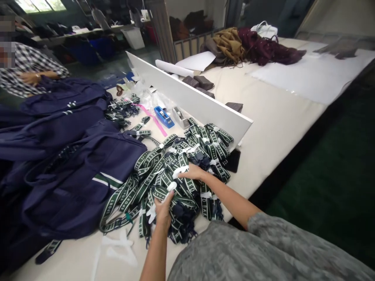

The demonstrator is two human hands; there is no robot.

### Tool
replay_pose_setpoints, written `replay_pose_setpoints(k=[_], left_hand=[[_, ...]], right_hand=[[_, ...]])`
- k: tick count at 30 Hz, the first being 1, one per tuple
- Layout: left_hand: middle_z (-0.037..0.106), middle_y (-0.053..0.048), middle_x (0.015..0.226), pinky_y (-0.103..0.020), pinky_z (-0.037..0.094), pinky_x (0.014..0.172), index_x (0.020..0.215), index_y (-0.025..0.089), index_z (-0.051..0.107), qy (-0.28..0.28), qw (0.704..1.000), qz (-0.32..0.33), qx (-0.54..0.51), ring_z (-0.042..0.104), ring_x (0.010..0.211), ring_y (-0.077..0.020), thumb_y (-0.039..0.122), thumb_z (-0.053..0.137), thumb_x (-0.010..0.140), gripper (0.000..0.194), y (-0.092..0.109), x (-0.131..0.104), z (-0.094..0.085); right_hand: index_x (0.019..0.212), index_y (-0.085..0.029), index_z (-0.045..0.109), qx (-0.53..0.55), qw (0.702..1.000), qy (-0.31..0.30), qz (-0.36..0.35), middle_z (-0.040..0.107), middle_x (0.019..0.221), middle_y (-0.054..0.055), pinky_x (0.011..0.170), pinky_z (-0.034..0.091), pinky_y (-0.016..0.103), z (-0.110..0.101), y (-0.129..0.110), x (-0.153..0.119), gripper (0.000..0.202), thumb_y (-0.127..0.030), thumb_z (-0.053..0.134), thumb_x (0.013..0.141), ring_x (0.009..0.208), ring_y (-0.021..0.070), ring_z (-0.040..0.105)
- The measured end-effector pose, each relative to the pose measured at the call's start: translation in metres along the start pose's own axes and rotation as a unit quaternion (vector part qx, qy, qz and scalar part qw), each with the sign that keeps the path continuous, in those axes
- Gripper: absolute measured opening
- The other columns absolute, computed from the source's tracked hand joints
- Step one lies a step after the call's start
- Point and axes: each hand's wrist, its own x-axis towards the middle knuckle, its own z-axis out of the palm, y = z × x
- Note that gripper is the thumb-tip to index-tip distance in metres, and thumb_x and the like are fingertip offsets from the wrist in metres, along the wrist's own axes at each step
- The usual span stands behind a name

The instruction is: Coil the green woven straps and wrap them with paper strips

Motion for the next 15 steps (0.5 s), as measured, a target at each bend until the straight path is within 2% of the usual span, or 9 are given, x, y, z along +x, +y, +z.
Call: replay_pose_setpoints(k=[2,4,8,12,15], left_hand=[[0.073,-0.008,0.107,-0.038,0.057,0.095,0.12,0.02,0.059,0.002,1.0,-0.013,-0.02,0.072,0.095,-0.022,0.022,0.085,0.075,0.052,0.001,0.009,0.003],[0.074,-0.011,0.102,-0.04,0.058,0.094,0.117,0.015,0.062,-0.009,0.999,-0.033,-0.035,0.072,0.096,-0.0247,0.026,0.082,0.078,0.045,0.007,0.02,0.007],[0.075,-0.013,0.097,-0.043,0.059,0.092,0.116,0.01,0.064,-0.043,0.996,-0.066,-0.049,0.073,0.093,-0.0274,0.022,0.082,0.078,0.043,0.022,0.035,0.011],[0.076,-0.014,0.102,-0.044,0.058,0.096,0.114,0.011,0.067,-0.073,0.991,-0.095,-0.054,0.073,0.098,-0.0284,0.015,0.079,0.078,0.039,0.02,0.025,-0.002],[0.076,-0.011,0.107,-0.039,0.052,0.105,0.115,0.014,0.067,-0.072,0.99,-0.099,-0.067,0.068,0.112,-0.0258,0.012,0.074,0.082,0.034,0.01,0.01,-0.014]], right_hand=[[0.105,-0.018,0.072,0.042,0.999,-0.016,0.006,0.074,0.106,0.004,0.087,0.052,0.027,-0.001,0.002,0.007,0.049,-0.039,0.087,0.063,0.101,0.0235,0.068],[0.096,-0.016,0.074,0.075,0.997,-0.014,0.021,0.075,0.1,0.005,0.083,0.054,0.027,0.002,0.002,0.012,0.047,-0.044,0.088,0.061,0.097,0.0236,0.069],[0.096,-0.014,0.073,0.142,0.989,-0.01,0.038,0.074,0.1,0.008,0.078,0.054,0.026,0.015,0.004,0.011,0.049,-0.044,0.087,0.061,0.094,0.0222,0.069],[0.093,-0.013,0.073,0.196,0.978,-0.061,0.033,0.075,0.092,0.007,0.07,0.055,0.026,0.025,0.012,-0.003,0.043,-0.038,0.086,0.061,0.081,0.0199,0.07],[0.092,-0.012,0.072,0.195,0.979,-0.058,0.013,0.074,0.089,0.006,0.071,0.055,0.027,0.031,0.015,-0.014,0.051,-0.029,0.091,0.048,0.081,0.0206,0.068]])
